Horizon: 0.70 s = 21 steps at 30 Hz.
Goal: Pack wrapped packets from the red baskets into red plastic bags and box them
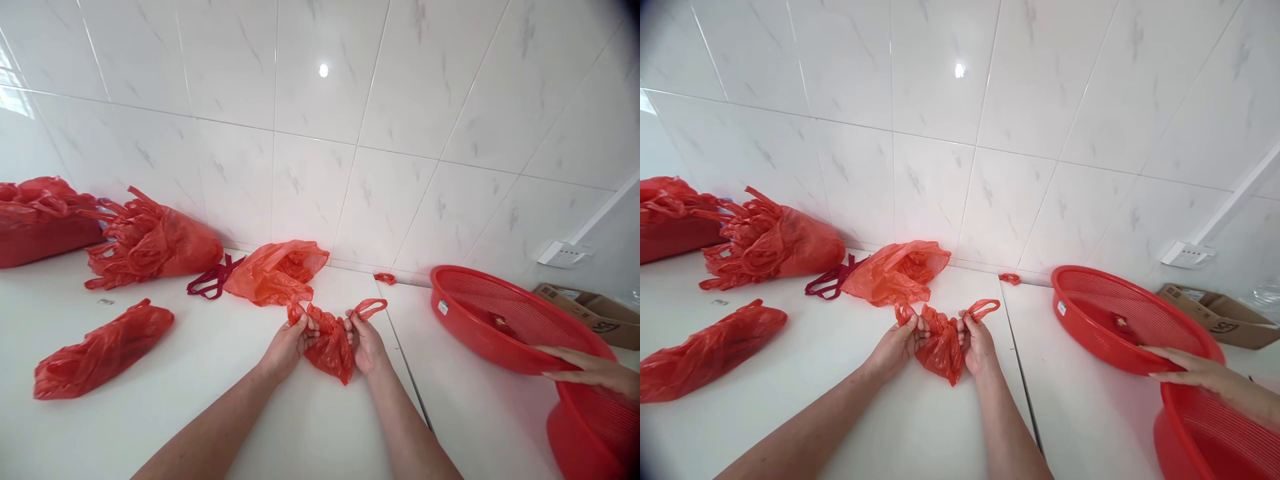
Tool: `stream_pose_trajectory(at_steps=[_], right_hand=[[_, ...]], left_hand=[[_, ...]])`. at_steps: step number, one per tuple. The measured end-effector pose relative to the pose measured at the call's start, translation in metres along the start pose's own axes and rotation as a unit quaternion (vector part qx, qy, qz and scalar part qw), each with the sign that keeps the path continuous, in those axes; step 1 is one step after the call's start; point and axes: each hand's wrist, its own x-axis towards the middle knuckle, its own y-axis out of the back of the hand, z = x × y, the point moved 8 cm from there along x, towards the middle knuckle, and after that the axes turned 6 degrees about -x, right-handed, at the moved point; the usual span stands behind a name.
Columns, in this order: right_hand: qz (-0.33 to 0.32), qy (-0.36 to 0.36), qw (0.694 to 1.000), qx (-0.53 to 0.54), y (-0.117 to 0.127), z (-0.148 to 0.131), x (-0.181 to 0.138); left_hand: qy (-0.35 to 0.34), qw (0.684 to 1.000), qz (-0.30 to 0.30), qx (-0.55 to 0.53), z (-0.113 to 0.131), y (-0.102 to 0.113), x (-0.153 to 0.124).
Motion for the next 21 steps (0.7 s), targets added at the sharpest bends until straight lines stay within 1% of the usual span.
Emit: stream_pose_trajectory(at_steps=[5,6,7,8,9,11,12,13,14,16,18,21], right_hand=[[-0.034,0.007,0.999,0.008,-0.007,0.0,-0.004],[-0.042,0.004,0.999,0.003,-0.008,0.002,-0.004],[-0.051,0.001,0.999,-0.007,-0.011,0.004,-0.005],[-0.062,-0.003,0.998,-0.02,-0.013,0.007,-0.005],[-0.075,-0.008,0.997,-0.034,-0.017,0.01,-0.006],[-0.116,-0.026,0.991,-0.068,-0.026,0.017,-0.009],[-0.143,-0.036,0.985,-0.085,-0.031,0.021,-0.012],[-0.171,-0.046,0.979,-0.101,-0.035,0.023,-0.015],[-0.194,-0.055,0.972,-0.116,-0.039,0.025,-0.019],[-0.209,-0.065,0.966,-0.137,-0.038,0.025,-0.024],[-0.182,-0.067,0.97,-0.15,-0.027,0.021,-0.025],[-0.141,-0.078,0.974,-0.157,-0.01,0.016,-0.021]], left_hand=[[-0.08,0.995,-0.03,0.051,0.018,-0.011,-0.005],[-0.097,0.992,-0.024,0.08,0.021,-0.01,-0.005],[-0.121,0.985,-0.005,0.123,0.024,-0.008,-0.006],[-0.15,0.971,0.023,0.183,0.027,-0.004,-0.006],[-0.182,0.948,0.054,0.254,0.031,0.0,-0.007],[-0.235,0.883,0.098,0.394,0.036,0.002,-0.009],[-0.247,0.851,0.1,0.452,0.036,0.0,-0.009],[-0.247,0.827,0.089,0.497,0.035,-0.003,-0.009],[-0.238,0.811,0.069,0.53,0.032,-0.006,-0.009],[-0.218,0.787,0.032,0.577,0.031,-0.012,-0.014],[-0.203,0.77,0.017,0.605,0.037,-0.013,-0.024],[-0.188,0.757,0.038,0.624,0.058,-0.004,-0.046]])
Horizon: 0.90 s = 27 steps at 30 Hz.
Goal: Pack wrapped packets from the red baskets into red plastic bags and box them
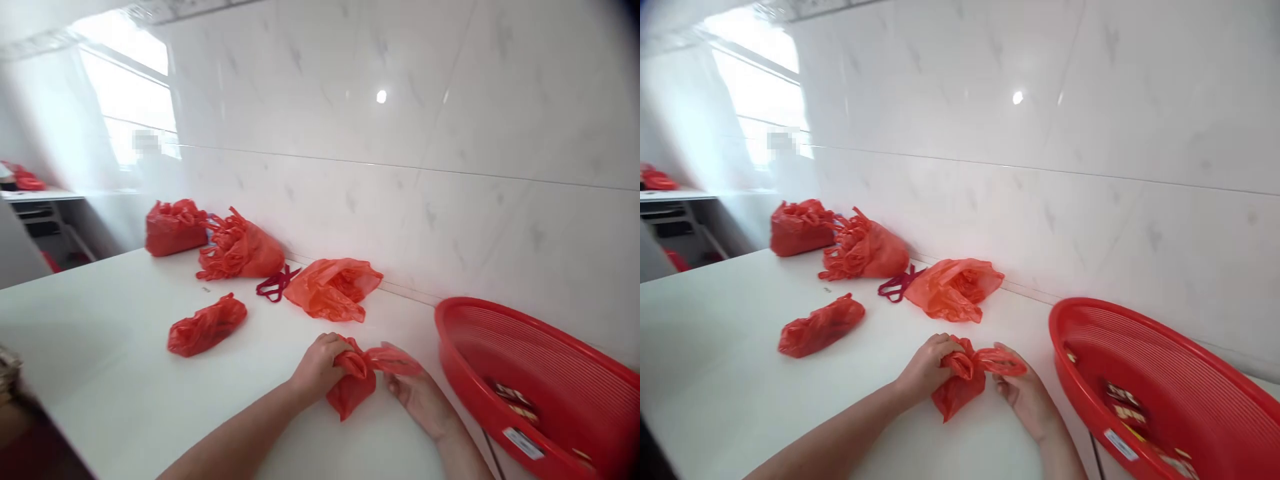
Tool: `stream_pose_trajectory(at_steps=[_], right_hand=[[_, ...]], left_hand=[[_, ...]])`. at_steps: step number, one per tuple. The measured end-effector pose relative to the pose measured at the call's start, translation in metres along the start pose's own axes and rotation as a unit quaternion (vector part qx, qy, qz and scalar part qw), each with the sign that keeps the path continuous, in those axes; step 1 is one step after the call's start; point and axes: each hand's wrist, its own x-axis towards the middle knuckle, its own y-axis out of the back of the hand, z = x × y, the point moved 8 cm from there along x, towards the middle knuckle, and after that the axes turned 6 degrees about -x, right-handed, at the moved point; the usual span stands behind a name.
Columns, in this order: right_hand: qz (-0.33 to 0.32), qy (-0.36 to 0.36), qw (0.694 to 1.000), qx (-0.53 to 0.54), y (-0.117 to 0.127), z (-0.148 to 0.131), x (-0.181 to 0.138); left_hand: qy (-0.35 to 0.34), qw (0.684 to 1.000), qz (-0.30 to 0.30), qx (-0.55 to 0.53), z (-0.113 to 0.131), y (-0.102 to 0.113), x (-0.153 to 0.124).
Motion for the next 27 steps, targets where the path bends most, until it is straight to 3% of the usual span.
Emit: stream_pose_trajectory(at_steps=[6,10,12,15,19,21,23,25,27], right_hand=[[0.001,-0.047,0.999,0.002,0.008,0.005,0.007],[0.013,-0.046,0.999,-0.003,0.005,0.002,0.008],[0.015,-0.043,0.999,-0.015,0.001,0.0,0.007],[0.023,-0.031,0.999,-0.037,-0.002,-0.002,0.004],[0.037,-0.002,0.996,-0.076,-0.003,-0.006,0.003],[0.038,0.011,0.994,-0.104,-0.004,-0.007,0.004],[0.043,0.024,0.989,-0.139,-0.006,-0.006,0.008],[0.065,0.035,0.981,-0.181,-0.008,-0.003,0.011],[0.1,0.051,0.965,-0.237,-0.013,0.0,0.012]], left_hand=[[0.018,0.987,0.124,0.1,-0.01,0.107,-0.028],[0.083,0.934,0.202,0.283,-0.031,0.173,-0.051],[0.17,0.907,0.166,0.348,-0.062,0.188,-0.064],[0.275,0.888,0.091,0.358,-0.112,0.201,-0.084],[0.266,0.875,0.123,0.386,-0.128,0.22,-0.088],[0.226,0.87,0.167,0.406,-0.116,0.216,-0.078],[0.149,0.879,0.183,0.415,-0.097,0.188,-0.062],[0.077,0.906,0.131,0.394,-0.085,0.138,-0.045],[0.048,0.936,0.016,0.349,-0.084,0.08,-0.032]])
